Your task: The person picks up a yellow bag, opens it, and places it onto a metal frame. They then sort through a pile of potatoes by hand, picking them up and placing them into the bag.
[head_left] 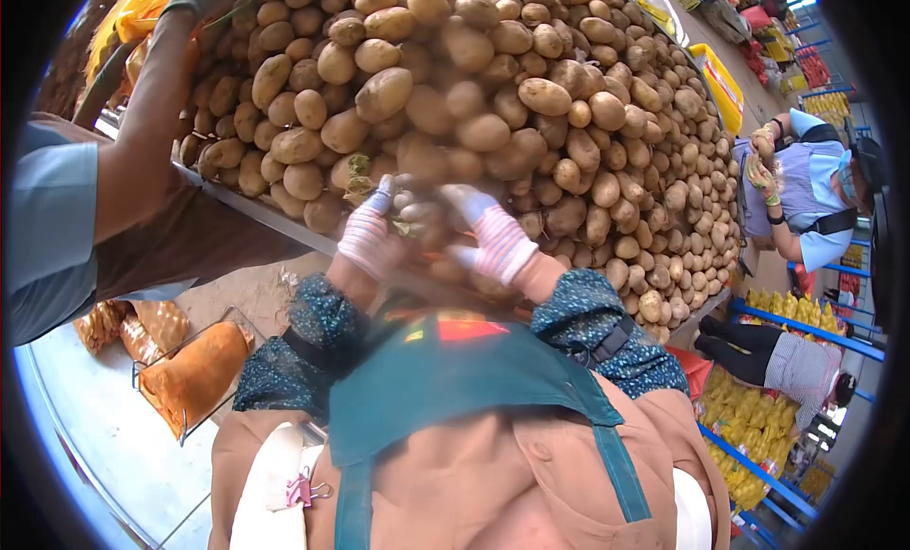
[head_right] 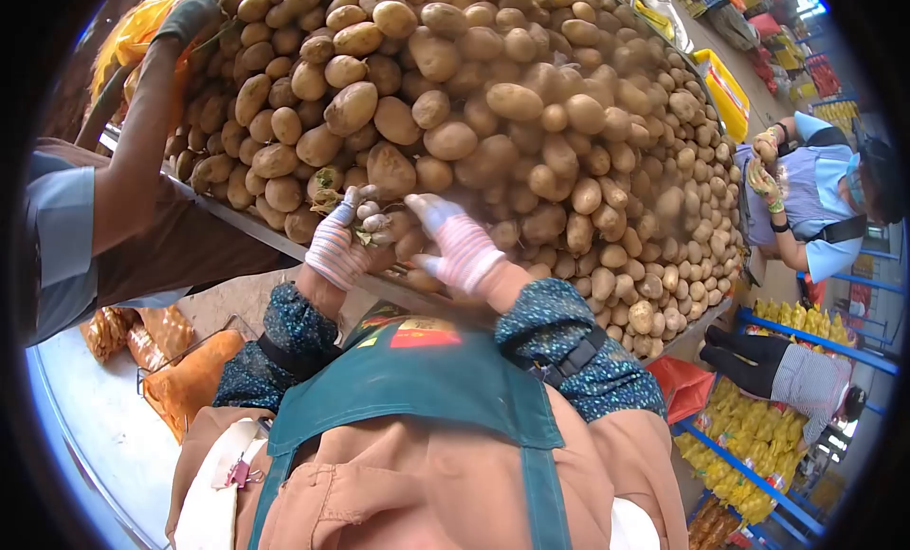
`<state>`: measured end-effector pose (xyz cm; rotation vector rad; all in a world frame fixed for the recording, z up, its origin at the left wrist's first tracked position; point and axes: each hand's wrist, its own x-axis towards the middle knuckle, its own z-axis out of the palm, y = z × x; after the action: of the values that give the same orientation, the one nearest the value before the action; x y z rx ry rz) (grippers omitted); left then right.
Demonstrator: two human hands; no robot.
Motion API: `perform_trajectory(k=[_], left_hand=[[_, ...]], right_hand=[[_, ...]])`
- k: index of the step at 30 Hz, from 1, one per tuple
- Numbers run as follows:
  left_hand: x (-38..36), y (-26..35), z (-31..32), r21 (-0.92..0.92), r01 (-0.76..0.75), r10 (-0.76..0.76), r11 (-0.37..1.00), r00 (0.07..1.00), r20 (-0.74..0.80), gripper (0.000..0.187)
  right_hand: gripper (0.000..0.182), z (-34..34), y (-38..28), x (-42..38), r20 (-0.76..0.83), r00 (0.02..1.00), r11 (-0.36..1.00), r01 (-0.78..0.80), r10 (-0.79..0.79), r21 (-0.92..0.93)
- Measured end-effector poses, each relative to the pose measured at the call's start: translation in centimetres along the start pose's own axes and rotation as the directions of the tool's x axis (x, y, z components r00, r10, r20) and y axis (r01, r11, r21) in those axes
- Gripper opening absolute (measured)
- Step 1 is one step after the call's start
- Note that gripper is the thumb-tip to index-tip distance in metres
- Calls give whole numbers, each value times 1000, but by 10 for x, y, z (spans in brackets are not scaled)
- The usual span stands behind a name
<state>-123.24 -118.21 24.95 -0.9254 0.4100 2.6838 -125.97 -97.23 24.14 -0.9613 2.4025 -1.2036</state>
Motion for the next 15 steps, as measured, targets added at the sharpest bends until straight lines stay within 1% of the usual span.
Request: perform_trajectory(k=[1,2,3,4,6,7,8,9,11,12,13,14,15], left_hand=[[-1,-1,-2,-24,22,-20,999,997,70,31],[-2,-2,-6,-44,46,-39,998,989,140,31],[-6,-3,-5,-62,72,-58,995,976,210,32],[-11,-2,-3,-54,49,-39,997,985,170,32],[-21,5,-7,-67,72,-53,995,965,256,33],[-26,10,-12,-73,87,-62,994,952,300,33],[-27,17,-24,-12,56,-51,998,960,274,32],[-32,25,-36,76,38,-56,996,966,254,31],[-55,41,-66,250,-2,-50,968,979,199,29],[-67,45,-86,259,17,-34,966,998,62,28],[-76,46,-110,265,38,-19,964,997,-75,26],[-80,45,-134,264,61,14,963,961,-275,23],[-82,42,-166,256,86,45,963,885,-464,20]], right_hand=[[75,10,1,12,56,998,999,9,-12,48],[68,33,28,20,136,990,960,-84,48,267],[62,44,31,35,214,971,867,-197,108,457],[58,46,33,26,179,977,862,-190,118,470],[44,25,-3,22,98,950,772,-298,296,562],[42,5,-29,25,96,896,717,-408,434,564],[41,2,-18,20,-52,926,881,-337,374,332],[41,-6,-10,20,-174,949,965,-256,263,60],[43,-24,-16,8,-55,919,914,-381,391,141],[44,-24,-8,-4,-125,940,947,-306,316,95],[44,-28,-5,-13,-131,941,950,-307,312,59],[45,-30,-3,-23,-149,927,938,-339,345,69],[46,-32,1,-34,-166,910,925,-371,380,79]])
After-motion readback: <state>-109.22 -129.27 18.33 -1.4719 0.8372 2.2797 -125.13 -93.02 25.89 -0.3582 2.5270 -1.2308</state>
